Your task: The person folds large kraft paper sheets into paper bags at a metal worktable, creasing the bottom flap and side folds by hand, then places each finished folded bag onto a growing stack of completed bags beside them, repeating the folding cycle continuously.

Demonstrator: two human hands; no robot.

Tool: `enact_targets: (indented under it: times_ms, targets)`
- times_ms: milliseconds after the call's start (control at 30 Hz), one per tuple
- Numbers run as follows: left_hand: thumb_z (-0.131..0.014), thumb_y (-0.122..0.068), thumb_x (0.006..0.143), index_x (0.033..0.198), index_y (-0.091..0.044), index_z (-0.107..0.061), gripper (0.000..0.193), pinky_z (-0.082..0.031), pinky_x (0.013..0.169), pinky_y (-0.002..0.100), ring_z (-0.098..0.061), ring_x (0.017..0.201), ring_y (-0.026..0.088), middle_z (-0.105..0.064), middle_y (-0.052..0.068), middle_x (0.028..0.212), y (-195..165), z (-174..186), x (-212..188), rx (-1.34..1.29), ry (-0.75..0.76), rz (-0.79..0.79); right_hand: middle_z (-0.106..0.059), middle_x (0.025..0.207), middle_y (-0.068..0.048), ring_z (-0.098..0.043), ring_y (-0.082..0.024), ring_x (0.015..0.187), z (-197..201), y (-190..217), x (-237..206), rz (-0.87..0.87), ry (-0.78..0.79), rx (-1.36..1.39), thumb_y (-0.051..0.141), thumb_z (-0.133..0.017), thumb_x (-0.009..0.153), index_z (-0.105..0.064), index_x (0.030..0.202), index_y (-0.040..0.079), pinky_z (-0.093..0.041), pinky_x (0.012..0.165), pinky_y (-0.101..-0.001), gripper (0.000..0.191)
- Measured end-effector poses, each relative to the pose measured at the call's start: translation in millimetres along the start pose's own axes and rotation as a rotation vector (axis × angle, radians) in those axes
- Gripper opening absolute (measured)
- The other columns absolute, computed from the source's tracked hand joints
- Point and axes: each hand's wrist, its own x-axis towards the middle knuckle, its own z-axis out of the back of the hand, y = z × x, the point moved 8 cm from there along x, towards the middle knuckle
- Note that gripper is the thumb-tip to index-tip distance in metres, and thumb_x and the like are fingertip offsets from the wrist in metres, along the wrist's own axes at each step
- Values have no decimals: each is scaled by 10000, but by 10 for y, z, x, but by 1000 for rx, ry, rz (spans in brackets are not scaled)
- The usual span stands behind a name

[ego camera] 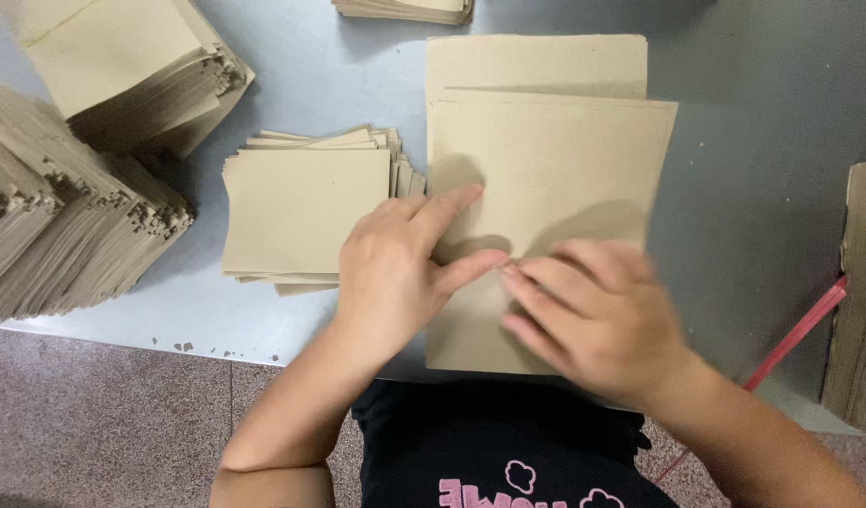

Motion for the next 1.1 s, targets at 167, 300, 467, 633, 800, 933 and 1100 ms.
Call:
enact_targets:
  times_ms: [167,300,467,633,800,933,1100]
  targets:
    - [-821,-556,759,1303,-125,-690,706,-493,818,437,-634,945,311,-665,99,1037,24,177,7,192,56,13,-678,1109,9,-583,-233,1077,-1,-168,-254,-101,44,-3,342,-809,872,-783,1169,161,-425,938,-410,348]
    - [-775,-474,751,1264,-112,-663,637,-468,920,448,-605,1134,337,-629,161,1273,-182,438,16,338,-123,-233,-688,1125,-26,-586,-251,1119,173,-336,-511,-216,39,-143,376,-789,806,-780,1129,105,-434,964,-433,422]
    - [-734,-220,818,1254,-102,-679,455,-540,984,409,-660,1179,303,-670,127,1297,-453,119,-23,236,78,-617,-669,1112,-80,-584,-272,1064,288,-148,-473,-186,-28,-59,497,-791,743,-735,1094,36,-466,923,-447,582]
    - [-697,-178,840,1158,-64,-711,338,-573,868,374,-704,998,258,-725,120,1133,-385,-1,-155,467,139,-698,-716,1051,-13,-673,-212,961,127,115,-274,25,43,209,292,-840,788,-743,1010,85,-539,803,-369,319]
    - [-712,-131,869,1029,-144,-750,165,-549,1027,439,-717,1128,212,-753,35,1182,387,631,-305,447,55,-265,-730,1016,21,-677,-187,940,98,51,-222,-33,86,275,295,-828,777,-764,975,124,-543,769,-349,269]
    - [-743,-237,903,1066,-243,-781,168,-555,985,408,-708,1014,211,-766,19,1071,1160,636,-624,489,395,339,-743,1008,40,-678,-168,945,71,37,-211,-43,101,298,262,-819,794,-782,963,144,-538,765,-334,210]
    - [-807,-289,803,1172,-119,-721,415,-450,1086,528,-661,1150,309,-711,126,1231,533,603,-563,309,186,-46,-733,999,12,-672,-198,930,18,75,-240,15,111,315,193,-804,789,-754,933,124,-522,748,-362,167]
